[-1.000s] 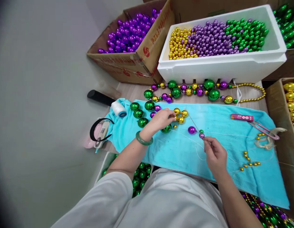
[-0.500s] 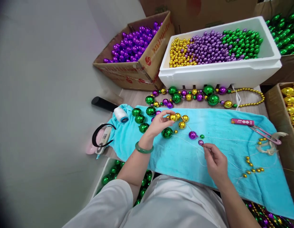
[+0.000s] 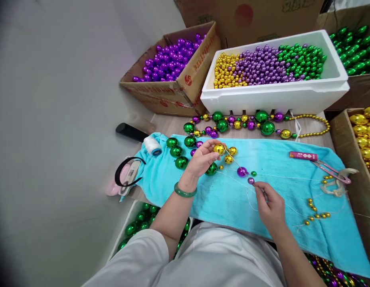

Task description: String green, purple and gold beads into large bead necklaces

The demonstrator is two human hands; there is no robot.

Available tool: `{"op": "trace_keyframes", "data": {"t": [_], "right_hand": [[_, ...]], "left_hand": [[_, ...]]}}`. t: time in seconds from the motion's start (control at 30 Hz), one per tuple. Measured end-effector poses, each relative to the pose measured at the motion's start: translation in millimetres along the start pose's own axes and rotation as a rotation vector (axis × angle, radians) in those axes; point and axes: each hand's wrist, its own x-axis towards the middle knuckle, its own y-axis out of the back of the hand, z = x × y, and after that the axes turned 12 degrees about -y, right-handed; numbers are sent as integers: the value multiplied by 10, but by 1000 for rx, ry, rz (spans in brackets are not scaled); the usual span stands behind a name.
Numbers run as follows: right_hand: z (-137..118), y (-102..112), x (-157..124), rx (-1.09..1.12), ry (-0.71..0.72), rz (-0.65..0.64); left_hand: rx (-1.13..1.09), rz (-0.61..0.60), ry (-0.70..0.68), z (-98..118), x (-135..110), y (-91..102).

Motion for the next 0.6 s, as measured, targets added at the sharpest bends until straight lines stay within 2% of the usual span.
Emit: {"op": "trace_keyframes", "data": {"t": [0.33,0.6], "right_hand": [[-6,73,21,-75,47,15],[-38,40,49,-95,116,8]], "left_hand": [[28,-20,-25,20,-15,62],[-21,-57,37,-49,-59,-40]]}}
